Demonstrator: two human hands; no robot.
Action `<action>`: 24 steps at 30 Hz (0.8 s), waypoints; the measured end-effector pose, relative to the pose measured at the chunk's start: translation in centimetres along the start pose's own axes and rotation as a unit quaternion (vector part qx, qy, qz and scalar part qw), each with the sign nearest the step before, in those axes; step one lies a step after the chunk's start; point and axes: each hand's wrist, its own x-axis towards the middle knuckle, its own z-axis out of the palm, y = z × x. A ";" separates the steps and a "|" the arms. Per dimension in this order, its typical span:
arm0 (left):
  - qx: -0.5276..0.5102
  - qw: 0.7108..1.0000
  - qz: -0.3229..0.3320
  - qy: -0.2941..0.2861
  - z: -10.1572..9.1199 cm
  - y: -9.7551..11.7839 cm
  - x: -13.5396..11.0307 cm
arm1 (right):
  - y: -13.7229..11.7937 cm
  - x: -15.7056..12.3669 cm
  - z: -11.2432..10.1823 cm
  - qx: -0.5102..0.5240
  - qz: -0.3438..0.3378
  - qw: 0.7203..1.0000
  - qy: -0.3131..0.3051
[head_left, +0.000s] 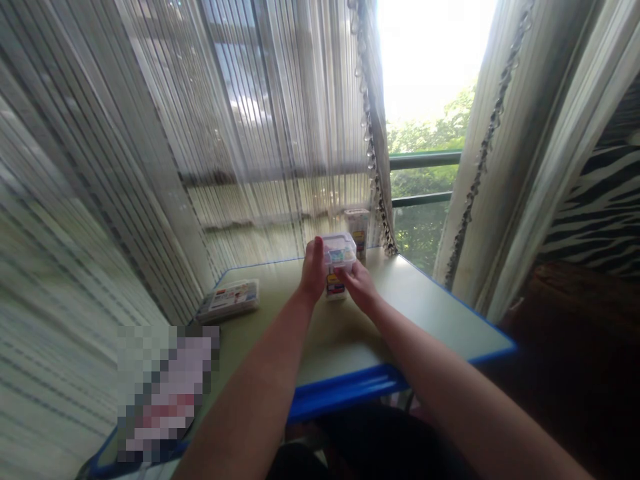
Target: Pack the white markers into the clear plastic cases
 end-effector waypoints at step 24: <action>0.158 0.986 0.001 0.056 1.3 1.2 -1.3 | -0.4 -0.2 -0.2 0.235 0.027 0.972 0.006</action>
